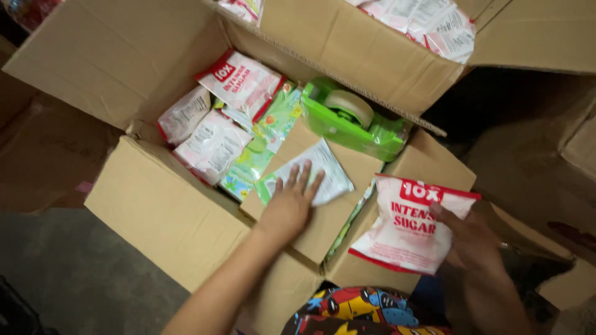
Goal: Organizing and packing various product pouches into cardboard boxes in a warehouse or backroom environment.
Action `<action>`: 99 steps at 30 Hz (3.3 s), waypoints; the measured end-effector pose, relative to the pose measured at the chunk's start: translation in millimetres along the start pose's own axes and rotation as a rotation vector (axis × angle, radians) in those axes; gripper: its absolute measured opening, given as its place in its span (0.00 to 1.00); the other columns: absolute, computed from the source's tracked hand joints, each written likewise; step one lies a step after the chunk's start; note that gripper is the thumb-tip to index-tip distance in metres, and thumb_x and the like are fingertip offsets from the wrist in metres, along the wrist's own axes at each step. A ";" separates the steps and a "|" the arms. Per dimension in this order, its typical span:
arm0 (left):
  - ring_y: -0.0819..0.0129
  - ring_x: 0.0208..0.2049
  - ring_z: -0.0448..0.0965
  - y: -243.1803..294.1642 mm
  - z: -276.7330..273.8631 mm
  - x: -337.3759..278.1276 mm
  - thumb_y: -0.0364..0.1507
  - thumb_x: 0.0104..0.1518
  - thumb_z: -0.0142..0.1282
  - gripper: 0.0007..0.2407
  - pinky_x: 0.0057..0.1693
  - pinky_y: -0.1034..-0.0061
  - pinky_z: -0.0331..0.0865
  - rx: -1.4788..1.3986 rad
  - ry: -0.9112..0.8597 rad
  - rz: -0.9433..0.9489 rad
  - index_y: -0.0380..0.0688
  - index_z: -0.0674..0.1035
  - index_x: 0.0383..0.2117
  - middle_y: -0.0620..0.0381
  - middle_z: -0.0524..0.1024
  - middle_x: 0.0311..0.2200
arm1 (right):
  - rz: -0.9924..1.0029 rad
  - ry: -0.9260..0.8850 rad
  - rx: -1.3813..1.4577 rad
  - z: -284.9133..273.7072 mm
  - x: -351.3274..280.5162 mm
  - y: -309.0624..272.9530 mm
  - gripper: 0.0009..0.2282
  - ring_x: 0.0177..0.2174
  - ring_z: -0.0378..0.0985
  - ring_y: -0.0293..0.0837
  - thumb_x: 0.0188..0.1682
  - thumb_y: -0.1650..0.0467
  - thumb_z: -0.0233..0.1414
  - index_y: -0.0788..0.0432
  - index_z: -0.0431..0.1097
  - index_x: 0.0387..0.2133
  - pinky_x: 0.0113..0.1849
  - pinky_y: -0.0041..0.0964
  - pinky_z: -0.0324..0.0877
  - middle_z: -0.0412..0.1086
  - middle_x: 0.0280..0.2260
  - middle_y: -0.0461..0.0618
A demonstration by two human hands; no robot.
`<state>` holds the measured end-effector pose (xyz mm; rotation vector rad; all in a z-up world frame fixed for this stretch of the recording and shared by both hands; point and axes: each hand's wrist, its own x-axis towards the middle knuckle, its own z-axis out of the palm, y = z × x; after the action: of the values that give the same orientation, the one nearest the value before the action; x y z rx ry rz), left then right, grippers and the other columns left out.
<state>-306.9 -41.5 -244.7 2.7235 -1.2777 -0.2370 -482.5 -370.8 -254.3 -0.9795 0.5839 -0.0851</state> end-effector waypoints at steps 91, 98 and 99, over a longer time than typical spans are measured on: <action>0.31 0.72 0.24 115.9 -64.4 -24.5 0.25 0.40 0.71 0.52 0.66 0.29 0.31 -0.667 -0.228 -0.252 0.39 0.40 0.69 0.33 0.31 0.71 | -0.546 -0.170 -1.230 116.9 129.9 -133.3 0.13 0.34 0.79 0.41 0.55 0.64 0.54 0.61 0.76 0.45 0.38 0.37 0.73 0.79 0.36 0.55; 0.31 0.71 0.27 115.7 -61.8 -28.6 0.24 0.39 0.71 0.49 0.67 0.30 0.31 -0.642 -0.195 -0.190 0.39 0.47 0.69 0.36 0.35 0.72 | -0.304 -0.329 -1.271 113.6 187.8 -92.6 0.22 0.29 0.74 0.44 0.59 0.56 0.46 0.63 0.78 0.35 0.37 0.42 0.71 0.76 0.28 0.55; 0.30 0.71 0.27 116.1 -62.3 -29.1 0.24 0.39 0.71 0.49 0.67 0.29 0.31 -0.639 -0.179 -0.179 0.39 0.47 0.69 0.37 0.36 0.71 | -0.201 -0.334 -1.279 113.5 195.7 -87.3 0.24 0.28 0.72 0.45 0.58 0.54 0.45 0.62 0.79 0.34 0.35 0.44 0.70 0.75 0.26 0.55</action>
<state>-400.5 -90.0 -160.4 2.2834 -0.7971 -0.7733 -243.9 -397.8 -220.6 -2.2370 0.1689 0.3146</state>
